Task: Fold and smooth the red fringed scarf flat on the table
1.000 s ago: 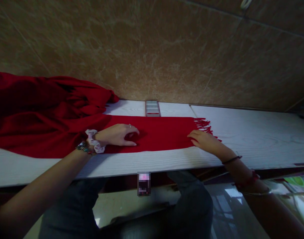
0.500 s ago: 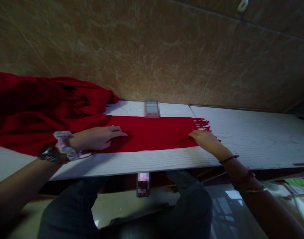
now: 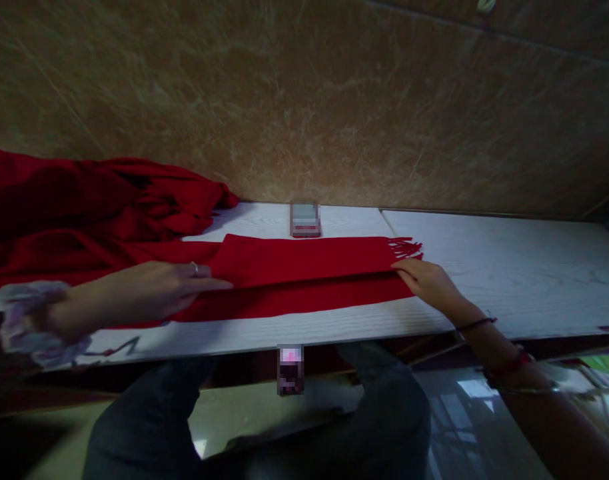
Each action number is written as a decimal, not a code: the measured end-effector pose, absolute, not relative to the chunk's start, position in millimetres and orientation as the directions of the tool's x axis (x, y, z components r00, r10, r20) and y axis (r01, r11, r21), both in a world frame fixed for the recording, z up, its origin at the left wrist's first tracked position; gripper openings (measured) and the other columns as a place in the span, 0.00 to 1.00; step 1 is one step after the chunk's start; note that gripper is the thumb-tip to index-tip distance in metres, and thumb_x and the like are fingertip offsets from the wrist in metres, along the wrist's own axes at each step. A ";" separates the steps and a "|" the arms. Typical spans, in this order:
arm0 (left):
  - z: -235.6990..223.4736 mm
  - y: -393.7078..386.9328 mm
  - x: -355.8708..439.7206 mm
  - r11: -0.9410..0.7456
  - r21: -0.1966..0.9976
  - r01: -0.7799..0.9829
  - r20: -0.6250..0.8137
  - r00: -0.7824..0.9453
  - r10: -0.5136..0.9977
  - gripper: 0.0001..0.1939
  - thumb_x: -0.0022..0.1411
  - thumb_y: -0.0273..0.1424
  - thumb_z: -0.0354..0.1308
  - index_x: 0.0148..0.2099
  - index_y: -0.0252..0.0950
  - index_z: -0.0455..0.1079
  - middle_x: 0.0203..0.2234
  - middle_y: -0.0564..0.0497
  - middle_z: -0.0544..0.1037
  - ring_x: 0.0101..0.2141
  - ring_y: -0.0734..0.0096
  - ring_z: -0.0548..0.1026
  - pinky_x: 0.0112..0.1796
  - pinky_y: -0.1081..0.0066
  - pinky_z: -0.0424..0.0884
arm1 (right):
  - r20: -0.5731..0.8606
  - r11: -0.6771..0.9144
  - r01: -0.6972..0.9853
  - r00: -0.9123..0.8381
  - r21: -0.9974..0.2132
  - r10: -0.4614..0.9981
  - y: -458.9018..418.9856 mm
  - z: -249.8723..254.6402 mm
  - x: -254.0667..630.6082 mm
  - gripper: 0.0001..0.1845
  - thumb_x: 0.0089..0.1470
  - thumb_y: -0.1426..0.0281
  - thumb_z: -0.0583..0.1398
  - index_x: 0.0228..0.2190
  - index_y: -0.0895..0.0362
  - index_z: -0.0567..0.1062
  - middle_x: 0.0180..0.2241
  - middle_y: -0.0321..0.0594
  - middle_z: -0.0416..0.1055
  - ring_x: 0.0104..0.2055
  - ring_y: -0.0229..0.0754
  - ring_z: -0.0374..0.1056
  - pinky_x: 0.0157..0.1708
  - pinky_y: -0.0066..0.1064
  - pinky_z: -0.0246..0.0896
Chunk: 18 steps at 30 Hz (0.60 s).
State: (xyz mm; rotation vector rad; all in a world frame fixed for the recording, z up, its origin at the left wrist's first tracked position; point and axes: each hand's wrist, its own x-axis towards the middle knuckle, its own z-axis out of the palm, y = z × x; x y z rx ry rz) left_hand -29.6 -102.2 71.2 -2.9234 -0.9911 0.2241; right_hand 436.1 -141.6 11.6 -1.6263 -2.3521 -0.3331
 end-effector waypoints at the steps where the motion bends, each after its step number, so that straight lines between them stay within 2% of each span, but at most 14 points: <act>1: 64.8 -107.6 -29.2 -0.804 -0.109 0.584 -0.193 0.781 0.593 0.27 0.55 0.22 0.44 0.56 0.48 0.59 0.42 0.50 0.72 0.29 0.73 0.71 0.29 0.75 0.66 | 0.315 0.380 0.924 -0.374 0.046 0.872 -144.7 8.2 436.3 0.17 0.53 0.69 0.46 0.36 0.54 0.74 0.38 0.40 0.74 0.40 0.43 0.69 0.42 0.38 0.65; 3: 51.6 -113.9 -28.8 -0.817 -0.113 0.566 -0.271 0.773 0.573 0.30 0.54 0.21 0.44 0.58 0.47 0.55 0.43 0.48 0.71 0.29 0.72 0.72 0.28 0.75 0.66 | 0.279 0.430 0.901 -0.430 0.064 0.859 -148.8 1.4 436.4 0.18 0.53 0.69 0.46 0.36 0.56 0.74 0.39 0.42 0.74 0.41 0.43 0.69 0.44 0.38 0.64; 7: 43.0 -110.4 -31.3 -0.797 -0.054 0.602 -0.204 0.774 0.599 0.28 0.57 0.25 0.44 0.60 0.46 0.52 0.48 0.48 0.67 0.38 0.70 0.71 0.36 0.73 0.68 | 0.283 0.435 0.895 -0.443 0.096 0.851 -148.8 -2.5 433.5 0.18 0.54 0.70 0.46 0.38 0.59 0.73 0.40 0.45 0.73 0.43 0.44 0.68 0.45 0.39 0.63; 10: 48.4 -104.7 -33.0 -0.776 -0.089 0.624 -0.192 0.754 0.628 0.27 0.55 0.26 0.47 0.58 0.45 0.55 0.51 0.47 0.64 0.44 0.64 0.68 0.40 0.69 0.67 | 0.279 0.500 0.852 -0.523 0.156 0.805 -146.5 3.4 422.3 0.18 0.54 0.72 0.47 0.42 0.59 0.71 0.43 0.45 0.71 0.46 0.44 0.65 0.47 0.39 0.61; 12: 49.5 -101.9 -34.4 -0.758 -0.130 0.639 -0.226 0.725 0.650 0.29 0.53 0.21 0.46 0.58 0.44 0.56 0.51 0.45 0.64 0.43 0.63 0.69 0.38 0.69 0.68 | 0.266 0.549 0.808 -0.589 0.214 0.763 -145.5 8.0 408.0 0.18 0.53 0.74 0.48 0.44 0.59 0.71 0.45 0.45 0.69 0.48 0.44 0.64 0.48 0.39 0.59; 15: 44.3 -97.2 -38.4 -0.742 -0.173 0.647 -0.217 0.710 0.670 0.35 0.51 0.15 0.40 0.60 0.46 0.52 0.51 0.45 0.63 0.44 0.63 0.69 0.36 0.69 0.69 | 0.243 0.602 0.741 -0.668 0.298 0.703 -143.6 12.7 376.1 0.18 0.53 0.77 0.49 0.43 0.59 0.71 0.46 0.47 0.69 0.49 0.45 0.63 0.47 0.40 0.59; 18: 39.0 -91.3 -42.9 -0.690 -0.224 0.688 -0.164 0.671 0.723 0.34 0.52 0.16 0.40 0.60 0.43 0.51 0.52 0.43 0.62 0.45 0.60 0.68 0.33 0.69 0.69 | 0.249 0.640 0.683 -0.727 0.351 0.640 -138.3 13.1 338.1 0.17 0.53 0.78 0.50 0.43 0.59 0.72 0.46 0.47 0.69 0.48 0.46 0.63 0.45 0.40 0.60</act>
